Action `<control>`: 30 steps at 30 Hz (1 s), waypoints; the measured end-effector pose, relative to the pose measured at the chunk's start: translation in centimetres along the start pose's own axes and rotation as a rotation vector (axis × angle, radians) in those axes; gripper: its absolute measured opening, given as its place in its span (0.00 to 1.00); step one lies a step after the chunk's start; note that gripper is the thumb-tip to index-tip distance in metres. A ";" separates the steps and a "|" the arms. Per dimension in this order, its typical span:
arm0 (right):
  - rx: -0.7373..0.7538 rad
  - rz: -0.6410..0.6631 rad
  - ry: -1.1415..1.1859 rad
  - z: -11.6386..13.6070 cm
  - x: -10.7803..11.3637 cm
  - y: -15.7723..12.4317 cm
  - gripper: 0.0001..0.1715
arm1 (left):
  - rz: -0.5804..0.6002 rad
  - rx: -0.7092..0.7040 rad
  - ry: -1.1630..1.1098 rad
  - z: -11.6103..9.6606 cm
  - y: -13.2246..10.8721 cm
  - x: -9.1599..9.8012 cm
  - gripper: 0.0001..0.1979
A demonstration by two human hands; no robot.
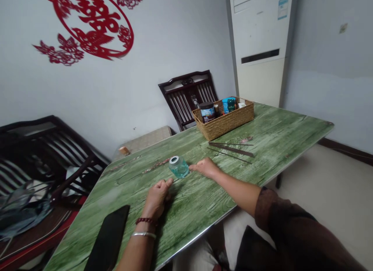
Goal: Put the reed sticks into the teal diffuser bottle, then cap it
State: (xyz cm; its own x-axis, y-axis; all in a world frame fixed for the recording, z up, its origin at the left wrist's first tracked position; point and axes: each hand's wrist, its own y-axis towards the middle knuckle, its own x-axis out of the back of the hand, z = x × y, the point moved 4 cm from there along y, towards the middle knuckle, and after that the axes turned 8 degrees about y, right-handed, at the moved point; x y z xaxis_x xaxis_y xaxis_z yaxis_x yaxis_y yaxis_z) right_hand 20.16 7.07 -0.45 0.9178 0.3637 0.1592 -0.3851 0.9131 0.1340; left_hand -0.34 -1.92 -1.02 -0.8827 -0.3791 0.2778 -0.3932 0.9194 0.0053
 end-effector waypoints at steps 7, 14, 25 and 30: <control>-0.010 -0.012 0.018 0.5 0.1 -0.2 0.34 | -0.070 -0.039 0.053 -0.4 -0.3 -0.1 0.30; -0.020 -0.026 -0.066 0.2 0.0 0.0 0.34 | -0.173 -0.050 0.106 -0.2 -0.5 -0.4 0.30; 0.023 -0.043 -0.070 1.5 -0.7 3.2 0.31 | -0.293 -0.153 -0.082 -3.0 2.7 1.4 0.26; 0.134 0.130 0.007 0.3 -4.1 5.4 0.52 | -0.138 -0.324 -0.184 -3.6 5.0 -0.2 0.34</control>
State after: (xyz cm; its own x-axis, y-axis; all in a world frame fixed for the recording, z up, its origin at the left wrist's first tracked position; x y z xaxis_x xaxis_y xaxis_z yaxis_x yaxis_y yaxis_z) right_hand 14.32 10.50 -0.11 0.8597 0.4790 0.1772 -0.5098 0.8257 0.2415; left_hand -1.19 3.13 2.37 -0.8702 -0.4868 0.0764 -0.4357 0.8326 0.3420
